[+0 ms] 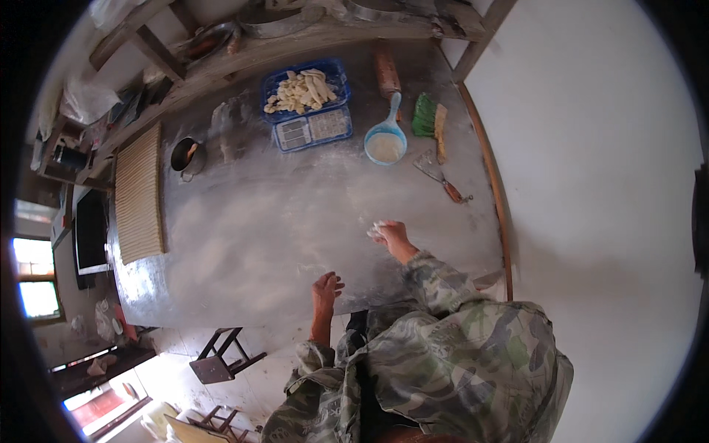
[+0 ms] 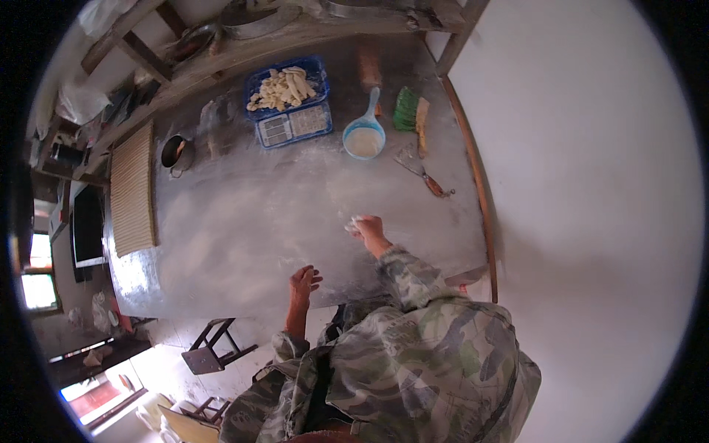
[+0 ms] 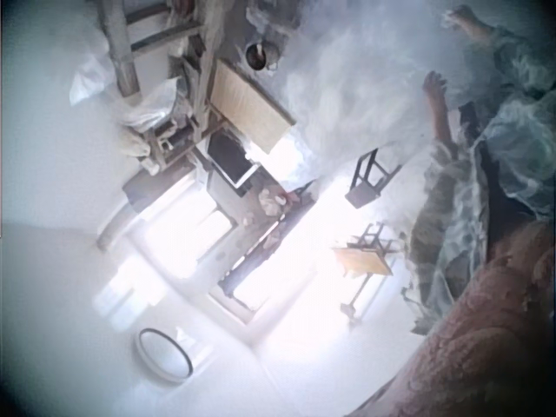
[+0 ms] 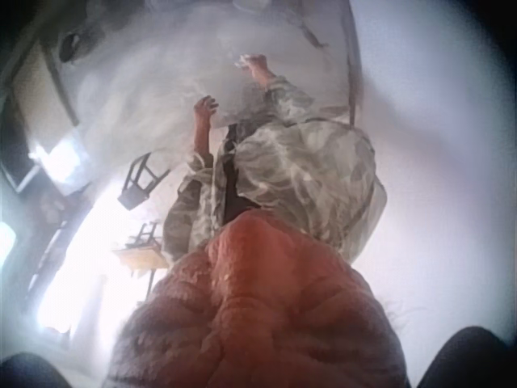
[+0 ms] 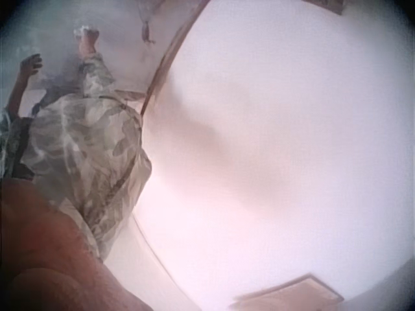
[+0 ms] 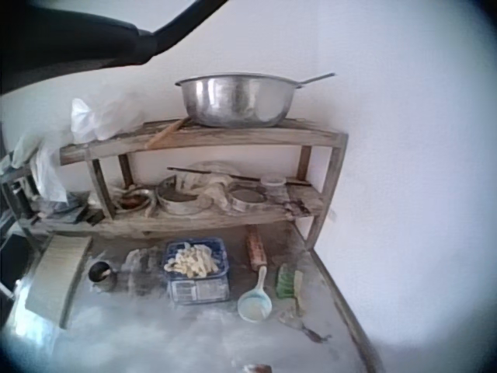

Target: The person cleans a metal workbench with a brush, moves pieces of dough into a processing machine, and uses a sieve to sift flour onto the table.

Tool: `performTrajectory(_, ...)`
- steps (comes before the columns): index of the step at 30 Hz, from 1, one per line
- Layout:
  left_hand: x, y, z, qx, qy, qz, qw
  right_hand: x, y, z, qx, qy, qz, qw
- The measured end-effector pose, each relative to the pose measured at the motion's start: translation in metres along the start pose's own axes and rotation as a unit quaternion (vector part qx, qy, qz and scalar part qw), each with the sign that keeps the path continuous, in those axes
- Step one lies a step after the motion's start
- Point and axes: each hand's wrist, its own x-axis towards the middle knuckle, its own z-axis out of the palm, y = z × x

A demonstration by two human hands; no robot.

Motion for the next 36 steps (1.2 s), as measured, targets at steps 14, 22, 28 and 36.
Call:
performTrajectory(14, 0.109, 0.078, 0.277, 0.333, -0.157, 0.238, 0.899, -0.084, -0.028, -0.134, 0.071, 0.057, -0.052, 0.994)
performTrajectory(22, 0.144, 0.063, 0.435, 0.579, -0.121, 0.31, 0.744, -0.096, -0.02, -0.212, 0.125, 0.143, -0.032, 0.981)
performTrajectory(28, 0.202, 0.075, 0.442, 0.612, -0.044, 0.332, 0.717, -0.088, -0.004, -0.239, 0.141, 0.13, -0.016, 0.981)
performTrajectory(36, 0.309, 0.171, 0.513, 0.557, 0.067, 0.28, 0.779, -0.083, 0.009, -0.247, 0.146, 0.141, 0.009, 0.979)
